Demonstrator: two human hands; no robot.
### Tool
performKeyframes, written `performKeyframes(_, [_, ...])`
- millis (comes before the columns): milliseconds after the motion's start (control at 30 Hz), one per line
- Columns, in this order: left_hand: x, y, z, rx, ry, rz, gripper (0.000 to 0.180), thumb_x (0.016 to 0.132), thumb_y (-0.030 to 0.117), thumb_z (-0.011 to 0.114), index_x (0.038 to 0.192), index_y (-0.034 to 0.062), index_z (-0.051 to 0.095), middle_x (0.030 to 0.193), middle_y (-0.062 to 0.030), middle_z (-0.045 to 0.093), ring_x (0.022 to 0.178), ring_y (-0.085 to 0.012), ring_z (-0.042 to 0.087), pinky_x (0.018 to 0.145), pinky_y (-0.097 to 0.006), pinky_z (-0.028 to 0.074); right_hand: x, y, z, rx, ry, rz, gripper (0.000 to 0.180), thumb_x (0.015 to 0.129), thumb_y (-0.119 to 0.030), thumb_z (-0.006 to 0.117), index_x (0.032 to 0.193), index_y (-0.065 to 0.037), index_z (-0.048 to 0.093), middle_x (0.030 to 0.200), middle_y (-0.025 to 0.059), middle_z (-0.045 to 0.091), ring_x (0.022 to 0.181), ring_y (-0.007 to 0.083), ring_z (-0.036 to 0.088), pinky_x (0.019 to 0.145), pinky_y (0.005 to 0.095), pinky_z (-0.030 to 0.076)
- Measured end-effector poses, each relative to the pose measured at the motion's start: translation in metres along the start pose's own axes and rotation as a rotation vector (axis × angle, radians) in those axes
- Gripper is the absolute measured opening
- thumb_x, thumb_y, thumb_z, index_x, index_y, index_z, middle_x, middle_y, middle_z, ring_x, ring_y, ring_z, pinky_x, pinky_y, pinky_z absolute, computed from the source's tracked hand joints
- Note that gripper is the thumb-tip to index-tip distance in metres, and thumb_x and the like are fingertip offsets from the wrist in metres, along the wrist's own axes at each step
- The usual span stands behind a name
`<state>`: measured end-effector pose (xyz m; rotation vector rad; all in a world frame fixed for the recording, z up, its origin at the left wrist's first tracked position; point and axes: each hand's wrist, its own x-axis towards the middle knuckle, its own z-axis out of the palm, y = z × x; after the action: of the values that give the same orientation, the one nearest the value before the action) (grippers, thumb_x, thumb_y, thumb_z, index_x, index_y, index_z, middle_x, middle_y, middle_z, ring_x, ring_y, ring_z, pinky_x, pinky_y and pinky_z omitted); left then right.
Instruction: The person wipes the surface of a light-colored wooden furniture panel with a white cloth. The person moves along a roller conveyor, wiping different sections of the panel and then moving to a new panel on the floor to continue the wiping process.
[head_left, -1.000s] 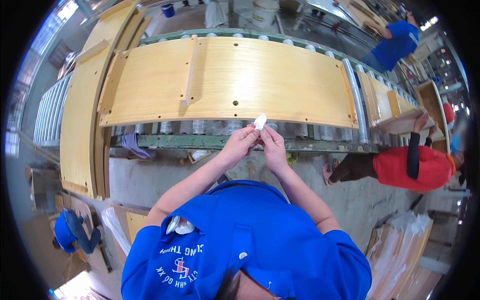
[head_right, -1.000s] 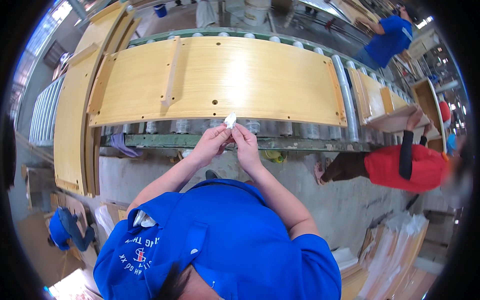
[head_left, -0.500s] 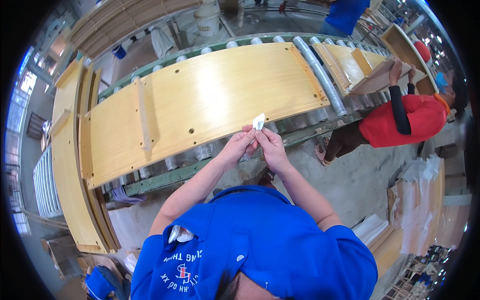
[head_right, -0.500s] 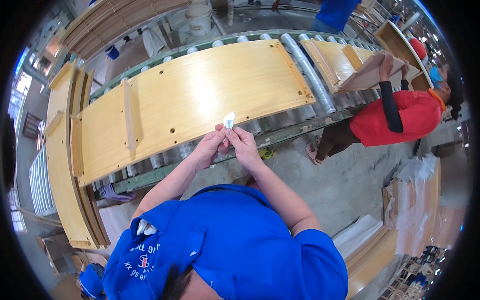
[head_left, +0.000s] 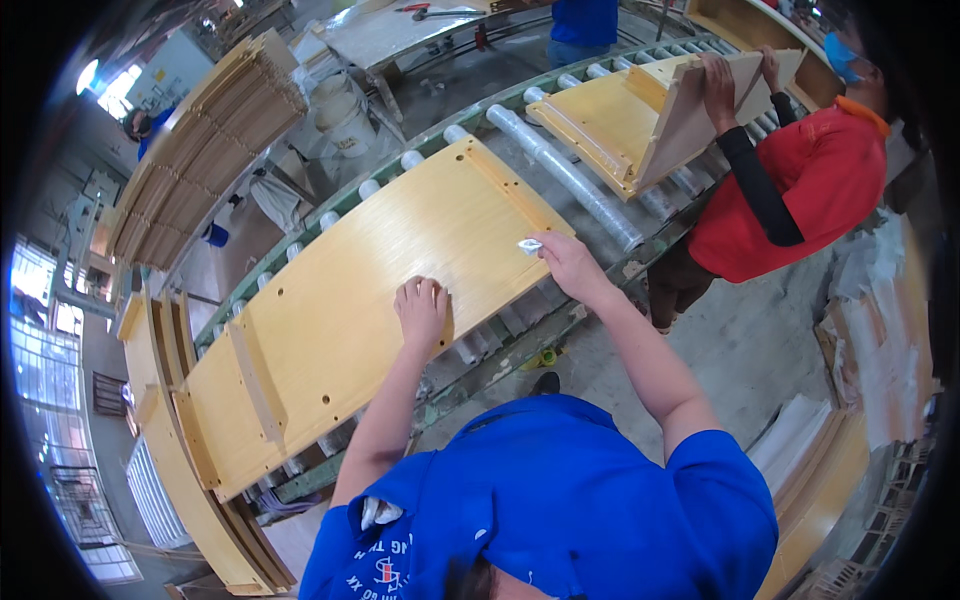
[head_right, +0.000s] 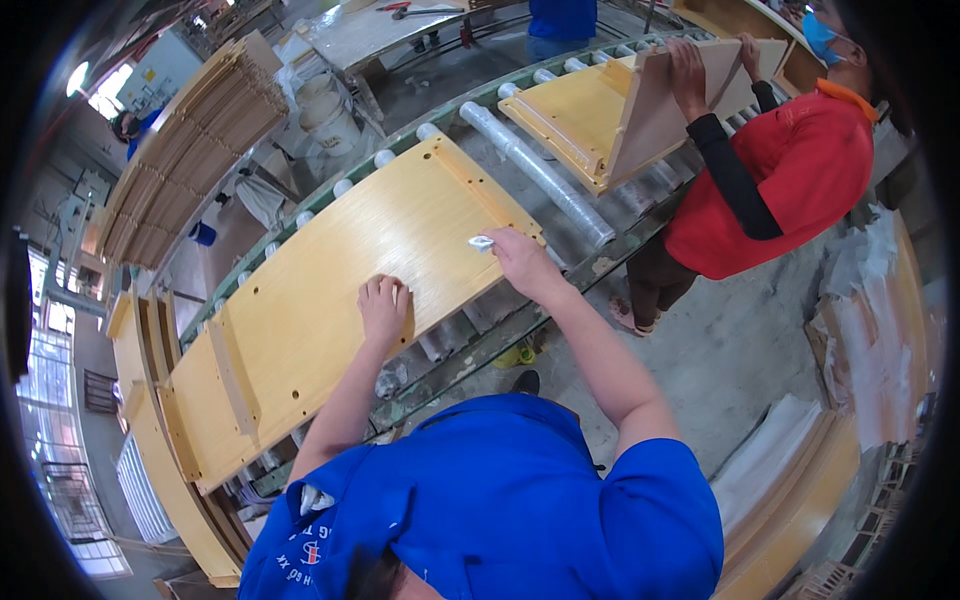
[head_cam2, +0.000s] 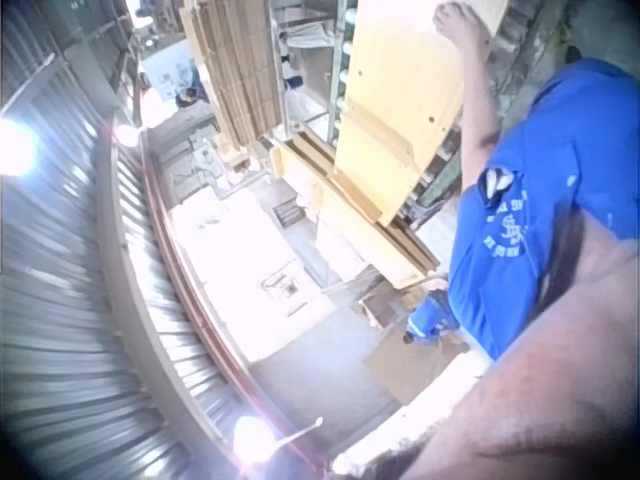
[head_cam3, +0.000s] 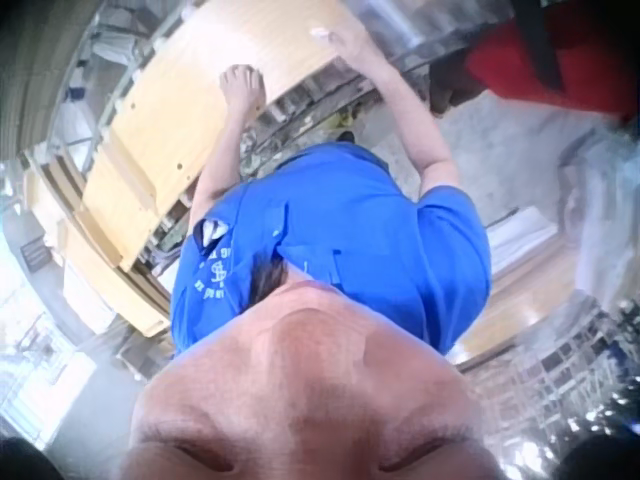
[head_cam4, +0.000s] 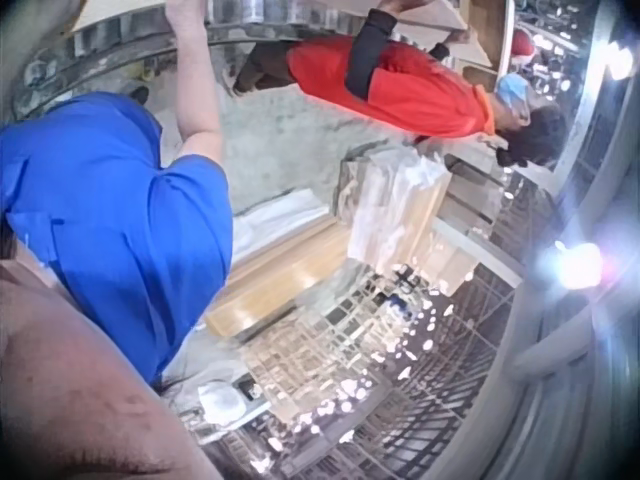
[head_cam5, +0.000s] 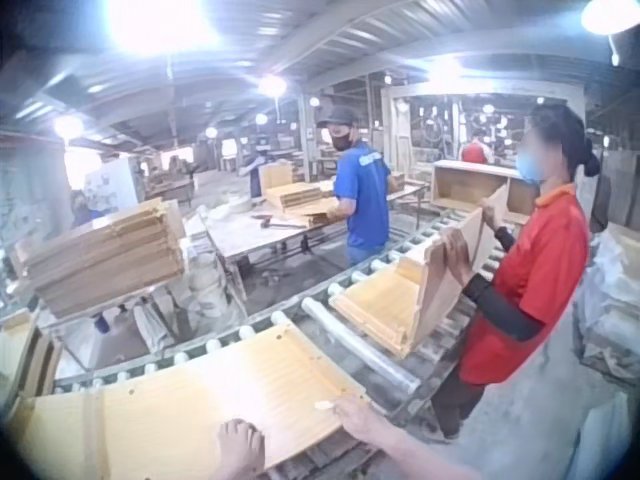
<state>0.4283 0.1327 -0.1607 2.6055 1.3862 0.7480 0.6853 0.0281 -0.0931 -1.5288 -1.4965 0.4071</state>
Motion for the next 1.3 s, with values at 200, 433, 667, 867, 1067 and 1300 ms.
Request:
performKeyframes(200, [-0.001, 0.017, 0.014, 0.015, 0.042, 0.033, 0.017, 0.081, 0.017, 0.057, 0.095, 0.0078, 0.053, 0.107, -0.0113, 0.052, 0.104, -0.0306, 0.046, 0.090, -0.043, 0.035, 0.036, 0.070, -0.032, 0.241, 0.144, 0.137, 0.012, 0.084, -0.005, 0.054, 0.096, -0.001, 0.056, 0.088, 0.0098, 0.065, 0.074, 0.0175, 0.063, 0.063, 0.0292, 0.049])
performKeyframes(433, [0.004, 0.020, 0.012, 0.064, -0.002, 0.047, 0.018, 0.080, 0.013, 0.058, 0.095, 0.0048, 0.052, 0.107, -0.0140, 0.051, 0.103, -0.0321, 0.046, 0.089, -0.042, 0.037, 0.090, 0.127, -0.009, 0.812, 0.320, 0.356, 0.011, 0.085, -0.002, 0.052, 0.093, 0.001, 0.059, 0.079, 0.0055, 0.062, 0.063, 0.0064, 0.056, 0.054, 0.0198, 0.045])
performKeyframes(667, [0.009, 0.024, 0.013, 0.099, -0.049, 0.010, 0.016, 0.079, 0.012, 0.057, 0.093, 0.0052, 0.053, 0.107, -0.0141, 0.051, 0.104, -0.0324, 0.045, 0.090, -0.043, 0.035, 0.128, 0.162, 0.016, 1.071, 0.334, 0.453, 0.020, 0.085, -0.004, 0.050, 0.101, 0.003, 0.060, 0.073, 0.0033, 0.058, 0.054, 0.0058, 0.049, 0.050, 0.0199, 0.041])
performKeyframes(867, [0.009, 0.023, 0.016, 0.107, -0.060, -0.006, 0.016, 0.079, 0.012, 0.057, 0.093, 0.0052, 0.052, 0.107, -0.0144, 0.051, 0.104, -0.0327, 0.044, 0.090, -0.044, 0.035, 0.155, 0.170, 0.031, 0.991, 0.217, 0.447, 0.027, 0.084, -0.012, 0.054, 0.108, -0.001, 0.061, 0.070, 0.0013, 0.056, 0.054, 0.0045, 0.047, 0.051, 0.0196, 0.040])
performKeyframes(1067, [0.010, 0.024, 0.016, 0.085, -0.089, -0.027, 0.016, 0.079, 0.012, 0.057, 0.093, 0.0054, 0.052, 0.107, -0.0150, 0.050, 0.104, -0.0331, 0.044, 0.091, -0.044, 0.034, 0.188, 0.181, 0.051, 0.640, 0.157, 0.437, 0.027, 0.085, -0.018, 0.057, 0.108, -0.003, 0.062, 0.081, 0.0041, 0.062, 0.067, 0.0073, 0.054, 0.061, 0.0209, 0.044])
performKeyframes(1300, [0.012, 0.023, 0.019, 0.103, -0.091, -0.045, 0.016, 0.077, 0.012, 0.057, 0.091, 0.0062, 0.053, 0.106, -0.0147, 0.050, 0.104, -0.0330, 0.044, 0.092, -0.045, 0.034, 0.219, 0.193, 0.076, 0.350, 0.198, 0.276, 0.028, 0.082, -0.023, 0.061, 0.099, 0.000, 0.063, 0.098, 0.0156, 0.064, 0.092, 0.0265, 0.062, 0.081, 0.0329, 0.047])
